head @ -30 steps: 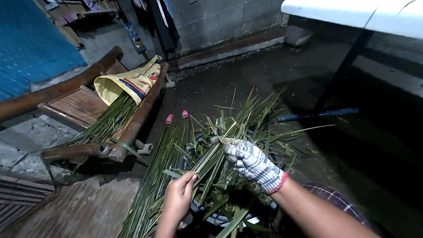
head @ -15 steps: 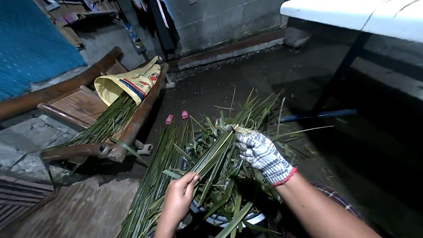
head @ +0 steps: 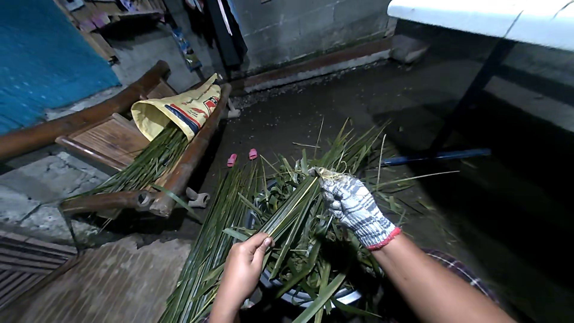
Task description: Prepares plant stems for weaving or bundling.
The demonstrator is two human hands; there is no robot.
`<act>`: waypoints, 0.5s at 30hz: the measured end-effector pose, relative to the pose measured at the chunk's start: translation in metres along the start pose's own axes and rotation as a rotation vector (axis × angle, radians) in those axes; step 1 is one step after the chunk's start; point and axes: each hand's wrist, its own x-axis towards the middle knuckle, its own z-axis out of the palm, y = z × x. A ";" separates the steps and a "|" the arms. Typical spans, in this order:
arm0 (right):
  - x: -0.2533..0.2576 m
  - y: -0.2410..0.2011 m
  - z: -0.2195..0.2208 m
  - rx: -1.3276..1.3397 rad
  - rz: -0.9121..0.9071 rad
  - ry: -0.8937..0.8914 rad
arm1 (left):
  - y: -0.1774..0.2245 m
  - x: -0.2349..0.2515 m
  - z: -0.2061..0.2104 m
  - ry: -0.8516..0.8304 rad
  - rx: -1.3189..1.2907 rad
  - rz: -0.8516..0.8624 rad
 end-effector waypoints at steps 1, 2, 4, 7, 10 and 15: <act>-0.002 -0.002 0.003 -0.058 -0.025 0.006 | 0.001 0.000 0.000 -0.006 -0.005 -0.006; -0.003 -0.003 0.006 -0.114 -0.042 0.020 | 0.001 0.000 0.000 -0.013 -0.005 -0.017; 0.001 -0.007 0.002 -0.183 -0.077 0.081 | 0.001 -0.001 -0.004 -0.029 0.015 -0.068; 0.017 -0.029 -0.028 -0.133 -0.135 0.248 | -0.007 -0.010 -0.023 0.000 0.040 -0.190; 0.018 -0.048 -0.039 -0.027 -0.073 0.216 | -0.013 -0.015 -0.034 0.039 0.030 -0.233; -0.010 -0.019 -0.020 -0.252 0.181 -0.384 | -0.014 -0.017 -0.025 0.030 -0.013 -0.203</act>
